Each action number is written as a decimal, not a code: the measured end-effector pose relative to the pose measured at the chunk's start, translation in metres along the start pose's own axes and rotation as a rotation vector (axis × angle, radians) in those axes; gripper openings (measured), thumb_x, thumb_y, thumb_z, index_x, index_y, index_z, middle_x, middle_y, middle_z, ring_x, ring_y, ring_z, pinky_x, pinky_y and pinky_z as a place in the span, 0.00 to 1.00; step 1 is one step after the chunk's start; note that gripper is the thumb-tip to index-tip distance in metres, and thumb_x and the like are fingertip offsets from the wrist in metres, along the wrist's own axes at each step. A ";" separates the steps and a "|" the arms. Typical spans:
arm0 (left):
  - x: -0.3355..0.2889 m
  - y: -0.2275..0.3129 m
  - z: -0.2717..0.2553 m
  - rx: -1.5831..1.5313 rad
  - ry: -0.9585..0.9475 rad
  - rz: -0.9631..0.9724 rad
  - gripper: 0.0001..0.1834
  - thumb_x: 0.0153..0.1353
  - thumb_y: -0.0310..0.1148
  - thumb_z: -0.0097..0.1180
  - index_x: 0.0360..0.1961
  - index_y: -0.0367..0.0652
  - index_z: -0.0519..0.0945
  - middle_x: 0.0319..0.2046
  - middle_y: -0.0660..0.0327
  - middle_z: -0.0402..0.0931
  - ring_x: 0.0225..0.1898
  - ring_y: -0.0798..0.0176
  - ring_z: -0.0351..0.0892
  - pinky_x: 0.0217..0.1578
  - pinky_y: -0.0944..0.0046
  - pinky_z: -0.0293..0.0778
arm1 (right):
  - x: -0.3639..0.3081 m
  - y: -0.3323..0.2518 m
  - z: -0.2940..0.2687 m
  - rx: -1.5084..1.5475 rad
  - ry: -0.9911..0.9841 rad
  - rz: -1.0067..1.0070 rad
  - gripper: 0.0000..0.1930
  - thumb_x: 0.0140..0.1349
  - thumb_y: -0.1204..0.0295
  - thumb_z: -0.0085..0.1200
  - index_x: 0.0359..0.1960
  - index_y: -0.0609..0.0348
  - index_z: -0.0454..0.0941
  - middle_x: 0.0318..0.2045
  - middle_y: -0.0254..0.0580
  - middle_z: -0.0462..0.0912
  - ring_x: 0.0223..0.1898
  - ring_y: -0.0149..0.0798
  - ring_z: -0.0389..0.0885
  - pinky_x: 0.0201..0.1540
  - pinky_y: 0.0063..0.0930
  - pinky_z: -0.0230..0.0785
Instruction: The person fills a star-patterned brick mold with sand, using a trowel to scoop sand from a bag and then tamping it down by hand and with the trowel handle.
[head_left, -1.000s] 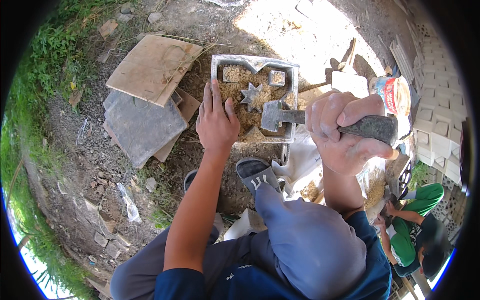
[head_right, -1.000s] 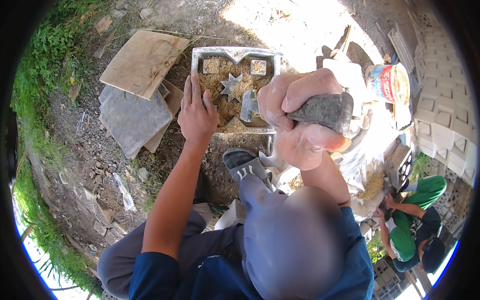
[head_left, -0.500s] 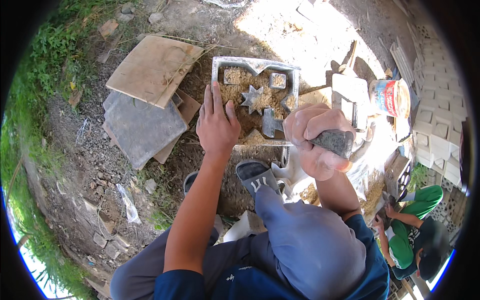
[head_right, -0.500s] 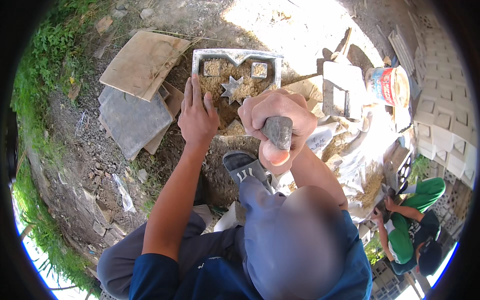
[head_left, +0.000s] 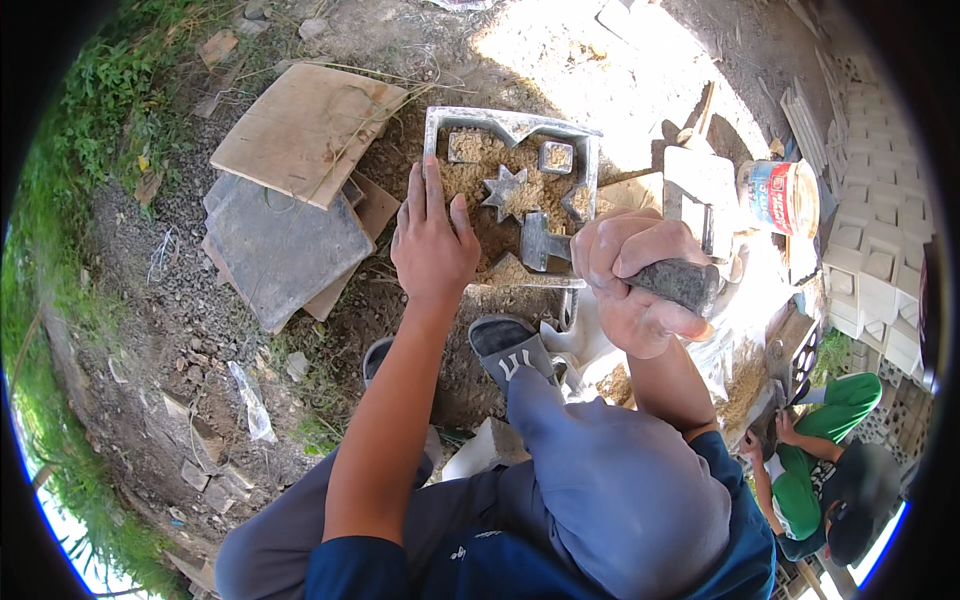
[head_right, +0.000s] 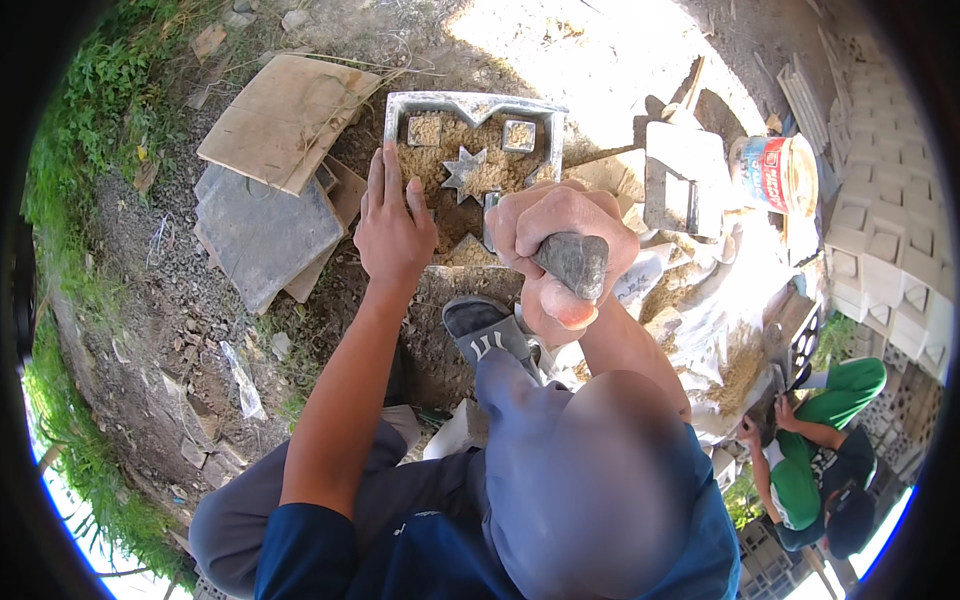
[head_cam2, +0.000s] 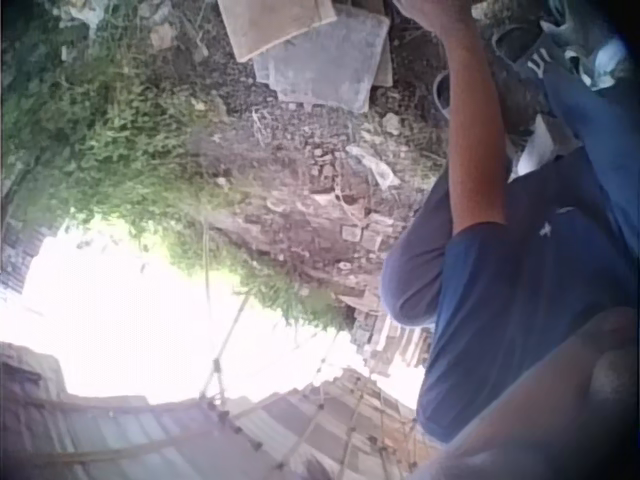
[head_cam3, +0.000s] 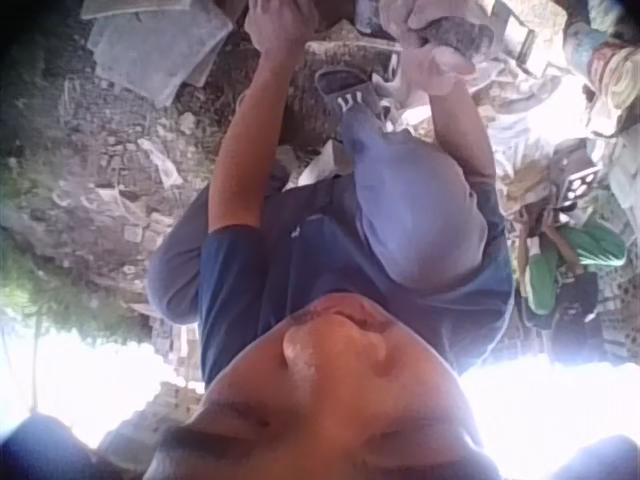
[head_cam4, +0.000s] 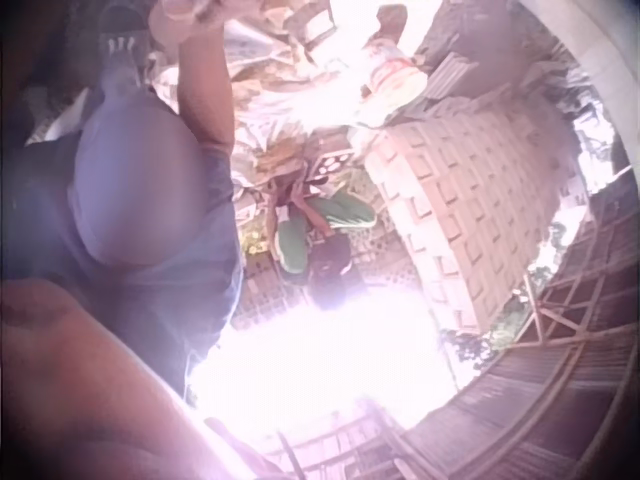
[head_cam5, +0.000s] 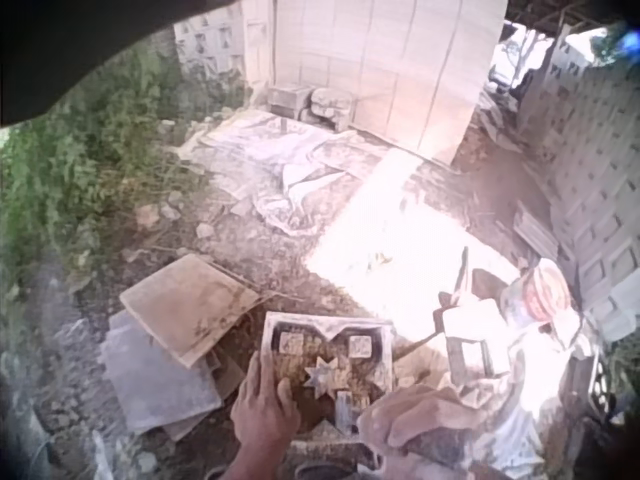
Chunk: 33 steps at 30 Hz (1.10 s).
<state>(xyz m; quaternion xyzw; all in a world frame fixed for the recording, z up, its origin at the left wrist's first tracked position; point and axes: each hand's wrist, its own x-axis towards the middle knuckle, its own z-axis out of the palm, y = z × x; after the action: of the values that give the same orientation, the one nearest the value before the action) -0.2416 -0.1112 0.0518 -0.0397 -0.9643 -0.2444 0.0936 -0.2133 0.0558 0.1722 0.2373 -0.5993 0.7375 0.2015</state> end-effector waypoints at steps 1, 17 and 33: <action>0.000 -0.002 0.001 0.009 0.009 0.013 0.31 0.71 0.41 0.49 0.73 0.45 0.63 0.65 0.47 0.70 0.55 0.43 0.79 0.51 0.51 0.78 | 0.005 -0.009 -0.002 0.002 -0.002 -0.004 0.34 0.63 0.32 0.45 0.33 0.56 0.64 0.11 0.28 0.62 0.08 0.26 0.60 0.11 0.21 0.53; -0.001 0.001 0.000 -0.005 -0.025 -0.016 0.29 0.73 0.40 0.45 0.73 0.47 0.62 0.67 0.48 0.68 0.58 0.41 0.77 0.52 0.50 0.78 | 0.007 -0.001 -0.005 0.046 -0.102 -0.139 0.38 0.60 0.29 0.47 0.28 0.60 0.66 0.11 0.32 0.63 0.09 0.29 0.59 0.10 0.26 0.56; -0.003 0.000 -0.002 0.003 -0.016 -0.017 0.29 0.73 0.39 0.44 0.74 0.48 0.61 0.67 0.48 0.68 0.59 0.41 0.76 0.52 0.49 0.78 | 0.011 -0.007 0.002 0.287 0.018 -0.241 0.32 0.65 0.45 0.56 0.21 0.64 0.66 0.11 0.31 0.63 0.10 0.27 0.63 0.11 0.22 0.54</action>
<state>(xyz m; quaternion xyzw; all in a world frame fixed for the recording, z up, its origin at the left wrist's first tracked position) -0.2387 -0.1118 0.0529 -0.0333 -0.9657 -0.2435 0.0836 -0.2182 0.0555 0.1848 0.3271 -0.4532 0.7881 0.2580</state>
